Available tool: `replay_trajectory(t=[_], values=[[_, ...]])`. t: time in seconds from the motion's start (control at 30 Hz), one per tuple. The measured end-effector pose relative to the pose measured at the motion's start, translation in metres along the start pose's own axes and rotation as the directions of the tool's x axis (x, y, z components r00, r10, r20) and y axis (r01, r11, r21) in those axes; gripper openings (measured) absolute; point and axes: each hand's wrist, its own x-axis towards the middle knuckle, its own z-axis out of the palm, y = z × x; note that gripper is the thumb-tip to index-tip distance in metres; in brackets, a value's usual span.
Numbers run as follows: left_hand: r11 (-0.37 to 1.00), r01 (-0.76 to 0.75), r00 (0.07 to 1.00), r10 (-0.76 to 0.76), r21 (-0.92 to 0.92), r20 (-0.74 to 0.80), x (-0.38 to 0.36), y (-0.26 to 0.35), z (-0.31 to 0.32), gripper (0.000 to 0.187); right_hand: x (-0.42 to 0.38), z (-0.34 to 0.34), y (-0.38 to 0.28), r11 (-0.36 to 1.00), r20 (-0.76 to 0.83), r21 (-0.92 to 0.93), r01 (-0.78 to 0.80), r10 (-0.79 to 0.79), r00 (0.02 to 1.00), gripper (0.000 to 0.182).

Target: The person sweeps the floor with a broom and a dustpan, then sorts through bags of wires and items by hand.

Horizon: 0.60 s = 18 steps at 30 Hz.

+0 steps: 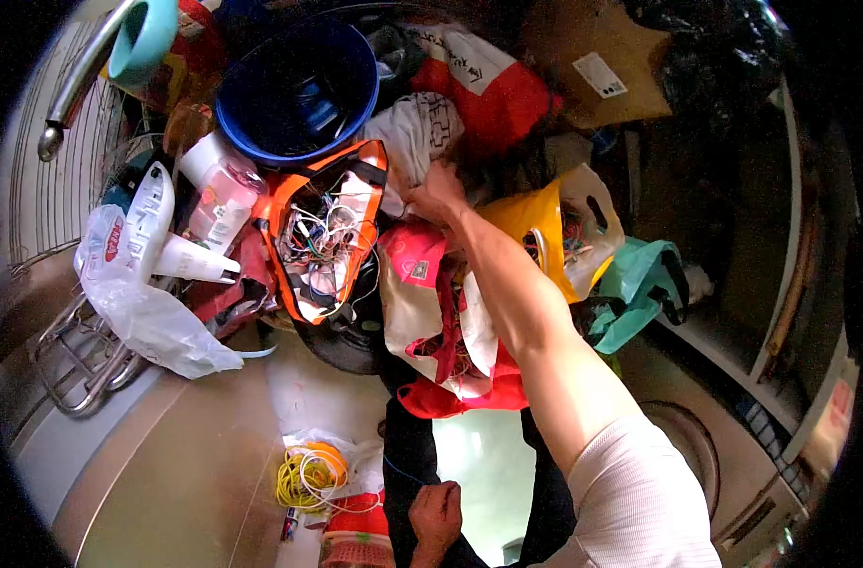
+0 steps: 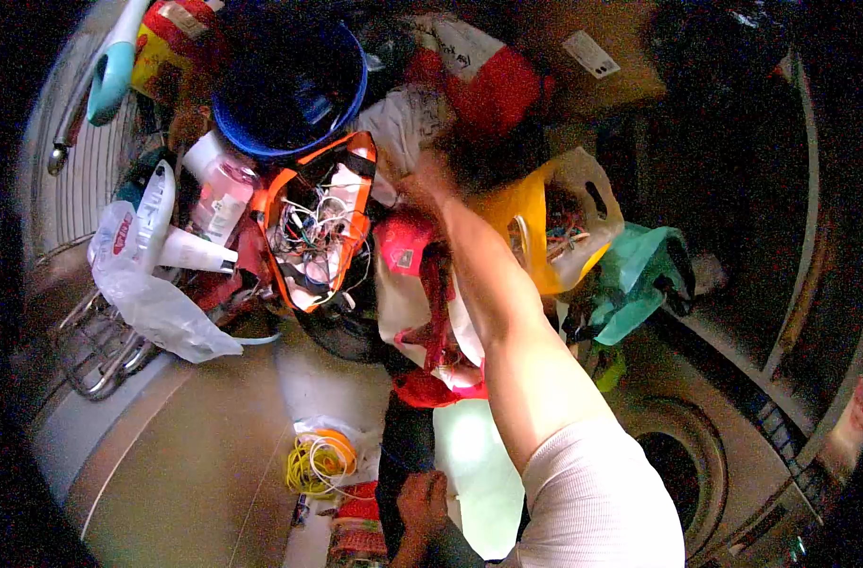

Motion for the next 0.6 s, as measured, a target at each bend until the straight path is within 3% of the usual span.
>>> replay_trajectory(t=[0.07,0.1,0.17,0.2,0.27,0.4,0.5,0.53,0.6], values=[[1.000,-0.009,1.000,0.009,0.002,0.001,-0.001,-0.001,0.002,0.004,-0.007,-0.002,-0.003,0.992,-0.162,-0.118,0.037,-0.056,0.985,0.079],[1.000,-0.020,1.000,0.020,0.005,-0.004,-0.001,-0.001,0.002,0.004,-0.006,-0.005,0.001,0.992,-0.160,-0.116,0.043,-0.061,0.985,0.079],[1.000,-0.017,1.000,0.017,0.001,-0.014,-0.002,-0.001,0.003,0.004,-0.004,-0.018,0.019,0.998,-0.163,-0.069,0.005,-0.016,0.986,0.050],[1.000,-0.015,1.000,0.015,-0.007,-0.017,-0.003,0.000,0.005,0.004,0.000,-0.019,0.027,0.997,-0.163,-0.073,0.008,-0.020,0.986,0.050],[1.000,-0.027,0.999,0.027,-0.013,-0.020,-0.002,0.001,0.006,0.004,0.013,-0.013,0.048,0.981,-0.206,-0.190,0.044,-0.084,0.975,0.031],[1.000,-0.026,0.999,0.027,0.003,-0.024,-0.003,0.005,0.011,0.005,-0.009,0.000,0.050,0.995,-0.271,-0.036,0.093,-0.099,0.958,0.032],[1.000,0.002,1.000,-0.002,-0.003,0.017,0.000,0.009,0.014,0.005,-0.023,0.017,0.061,0.959,-0.283,0.040,0.280,-0.258,0.924,0.035],[0.999,0.041,0.999,-0.041,-0.006,0.015,0.000,0.012,0.013,0.006,-0.035,0.008,0.053,0.961,-0.272,0.036,0.275,-0.255,0.928,0.035],[0.997,0.057,0.998,-0.057,-0.059,0.009,0.003,0.014,0.010,0.007,-0.063,-0.032,0.008,0.947,-0.173,0.290,0.141,-0.092,0.981,0.032]])
